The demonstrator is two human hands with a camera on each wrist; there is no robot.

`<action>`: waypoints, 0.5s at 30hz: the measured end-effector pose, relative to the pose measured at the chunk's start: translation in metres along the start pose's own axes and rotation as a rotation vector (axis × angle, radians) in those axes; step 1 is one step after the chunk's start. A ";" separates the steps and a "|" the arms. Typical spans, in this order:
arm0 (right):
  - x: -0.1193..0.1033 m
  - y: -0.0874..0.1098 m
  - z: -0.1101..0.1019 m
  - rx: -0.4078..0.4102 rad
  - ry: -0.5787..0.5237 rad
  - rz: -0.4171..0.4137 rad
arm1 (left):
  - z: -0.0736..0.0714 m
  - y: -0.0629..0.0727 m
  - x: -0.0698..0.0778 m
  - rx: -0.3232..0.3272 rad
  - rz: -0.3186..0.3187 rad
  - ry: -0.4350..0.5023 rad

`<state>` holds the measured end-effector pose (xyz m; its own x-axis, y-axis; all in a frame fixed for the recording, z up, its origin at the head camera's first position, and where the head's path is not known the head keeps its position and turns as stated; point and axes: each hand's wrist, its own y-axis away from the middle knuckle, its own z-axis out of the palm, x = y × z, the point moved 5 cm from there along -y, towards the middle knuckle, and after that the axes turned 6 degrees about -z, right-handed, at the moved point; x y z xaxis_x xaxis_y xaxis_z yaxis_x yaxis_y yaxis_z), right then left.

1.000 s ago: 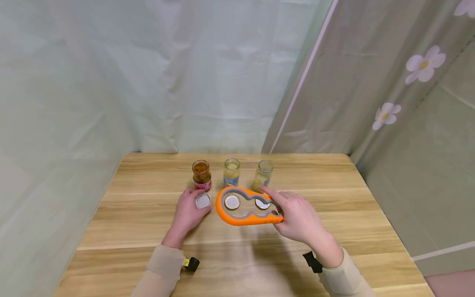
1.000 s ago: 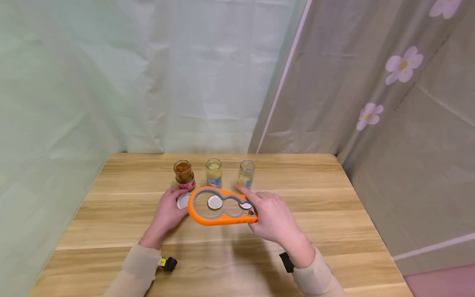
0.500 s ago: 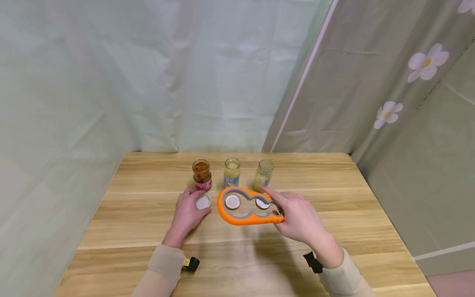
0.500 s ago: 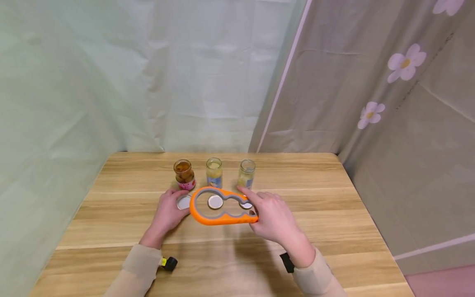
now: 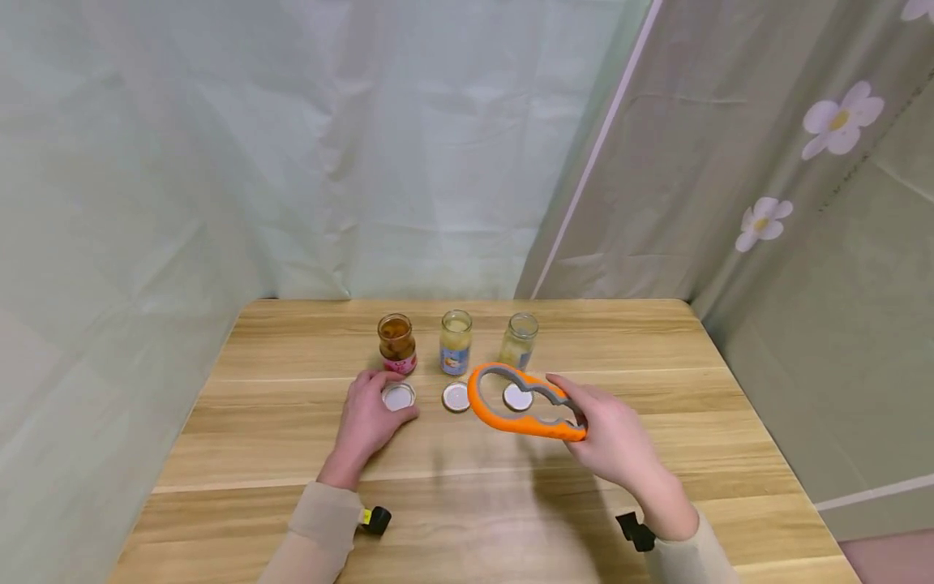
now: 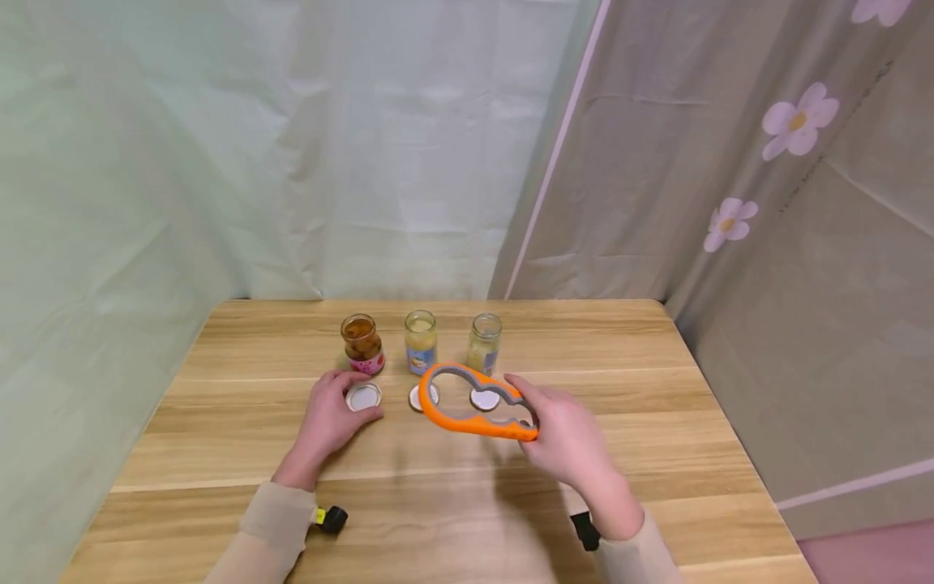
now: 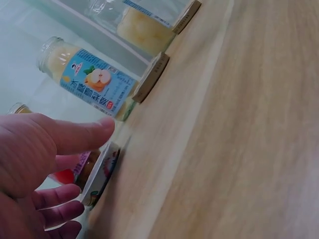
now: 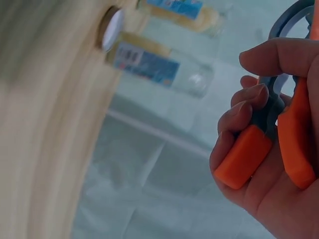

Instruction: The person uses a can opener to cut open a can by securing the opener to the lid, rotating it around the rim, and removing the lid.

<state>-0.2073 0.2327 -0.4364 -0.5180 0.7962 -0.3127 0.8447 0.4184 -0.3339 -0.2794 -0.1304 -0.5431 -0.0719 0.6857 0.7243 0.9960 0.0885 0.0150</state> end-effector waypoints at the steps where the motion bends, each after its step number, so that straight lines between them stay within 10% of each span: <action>1: 0.006 0.004 0.000 0.002 -0.007 0.041 | -0.001 0.000 -0.001 0.005 -0.003 0.007; 10: 0.102 0.055 -0.001 -0.031 -0.037 0.604 | -0.018 -0.001 0.000 0.082 0.050 0.111; 15: 0.150 0.084 0.003 -0.081 -0.083 0.779 | -0.027 0.003 0.010 0.098 0.088 0.201</action>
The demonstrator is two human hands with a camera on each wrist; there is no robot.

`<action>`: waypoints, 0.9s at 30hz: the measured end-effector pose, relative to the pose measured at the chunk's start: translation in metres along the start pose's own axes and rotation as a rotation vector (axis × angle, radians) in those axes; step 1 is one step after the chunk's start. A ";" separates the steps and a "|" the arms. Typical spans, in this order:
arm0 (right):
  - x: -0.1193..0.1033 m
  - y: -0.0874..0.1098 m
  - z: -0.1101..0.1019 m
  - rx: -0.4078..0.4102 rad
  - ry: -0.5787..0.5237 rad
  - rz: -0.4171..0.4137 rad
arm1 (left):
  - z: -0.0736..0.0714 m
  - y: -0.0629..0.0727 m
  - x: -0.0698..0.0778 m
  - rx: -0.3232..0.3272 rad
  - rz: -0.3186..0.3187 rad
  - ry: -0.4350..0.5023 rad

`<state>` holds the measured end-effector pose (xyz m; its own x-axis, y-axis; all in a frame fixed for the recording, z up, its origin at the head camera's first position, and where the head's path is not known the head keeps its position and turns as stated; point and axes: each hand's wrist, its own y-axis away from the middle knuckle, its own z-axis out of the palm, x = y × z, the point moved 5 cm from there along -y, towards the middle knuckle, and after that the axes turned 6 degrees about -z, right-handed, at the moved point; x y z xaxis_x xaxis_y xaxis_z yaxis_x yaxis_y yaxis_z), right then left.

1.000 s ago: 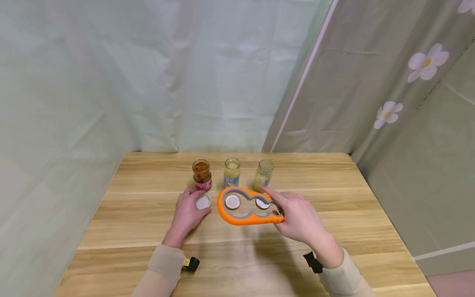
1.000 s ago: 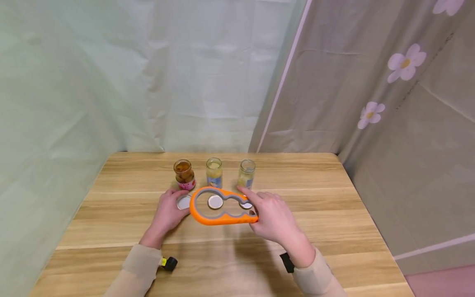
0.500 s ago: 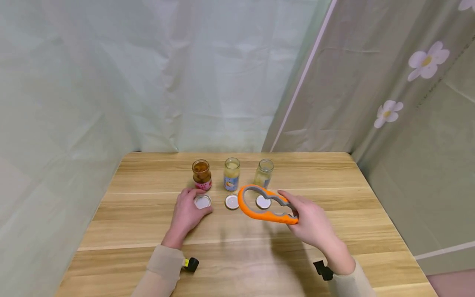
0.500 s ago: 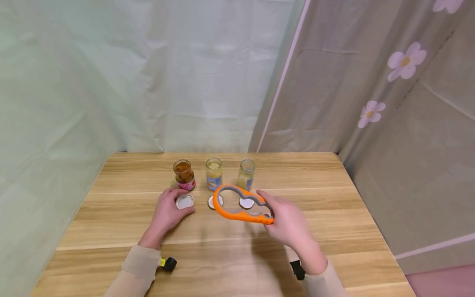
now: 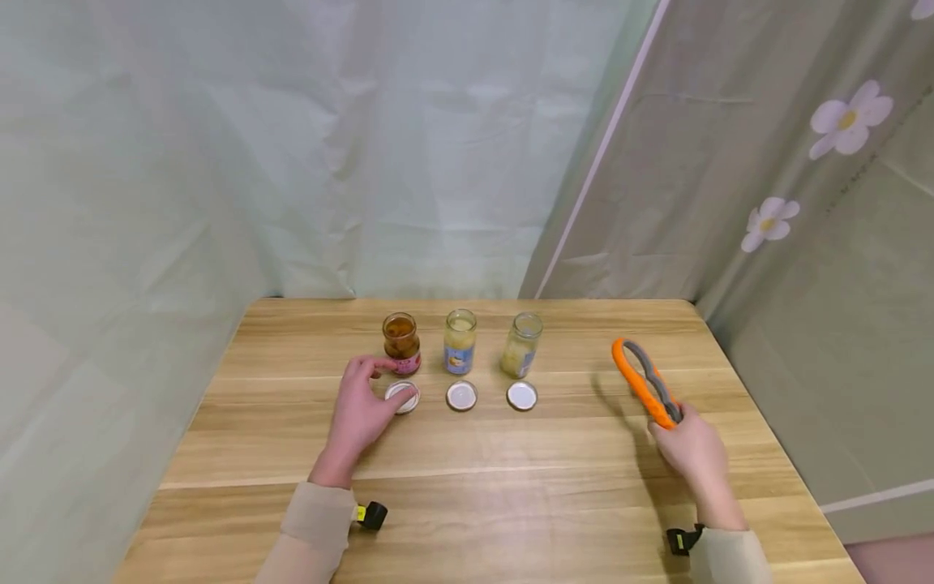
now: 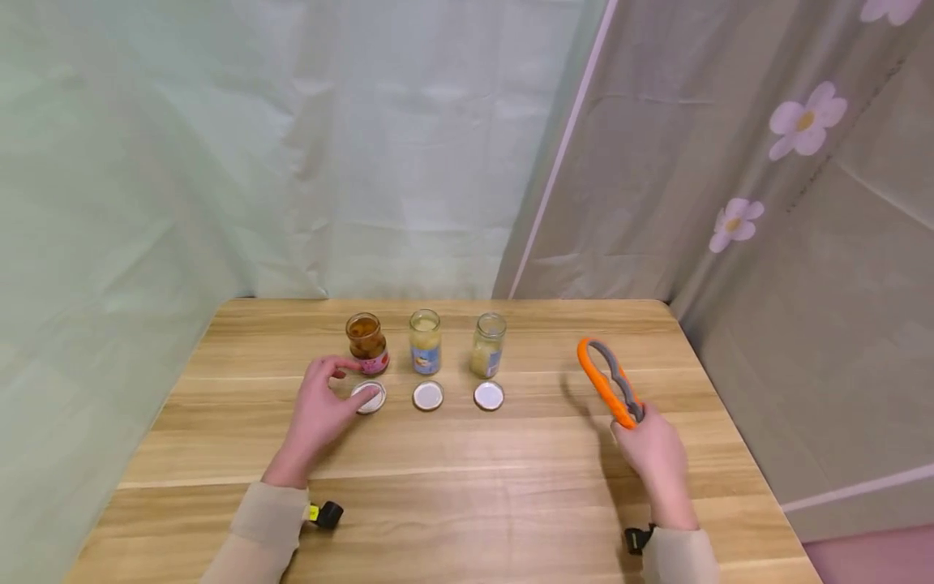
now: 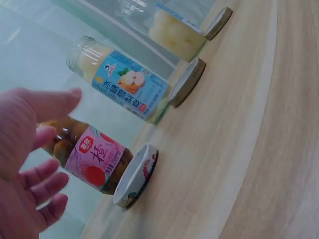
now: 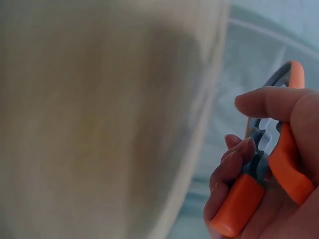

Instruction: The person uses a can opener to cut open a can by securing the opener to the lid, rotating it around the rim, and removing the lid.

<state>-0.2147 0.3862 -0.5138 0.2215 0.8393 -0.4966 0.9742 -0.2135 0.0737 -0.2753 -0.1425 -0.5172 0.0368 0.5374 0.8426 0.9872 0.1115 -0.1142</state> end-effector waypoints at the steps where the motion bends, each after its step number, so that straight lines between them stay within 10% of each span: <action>1: 0.007 -0.002 0.000 -0.008 0.000 0.017 | -0.001 0.000 0.002 0.006 0.009 0.015; 10: 0.025 -0.014 -0.004 -0.058 0.073 0.023 | -0.008 0.001 0.017 0.126 0.114 0.116; 27: 0.025 -0.018 -0.003 -0.075 0.171 -0.068 | -0.017 0.001 0.013 0.164 0.096 0.162</action>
<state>-0.2269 0.4127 -0.5254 0.1529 0.9247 -0.3486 0.9863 -0.1206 0.1127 -0.2708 -0.1495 -0.4975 0.1668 0.4123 0.8956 0.9401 0.2075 -0.2706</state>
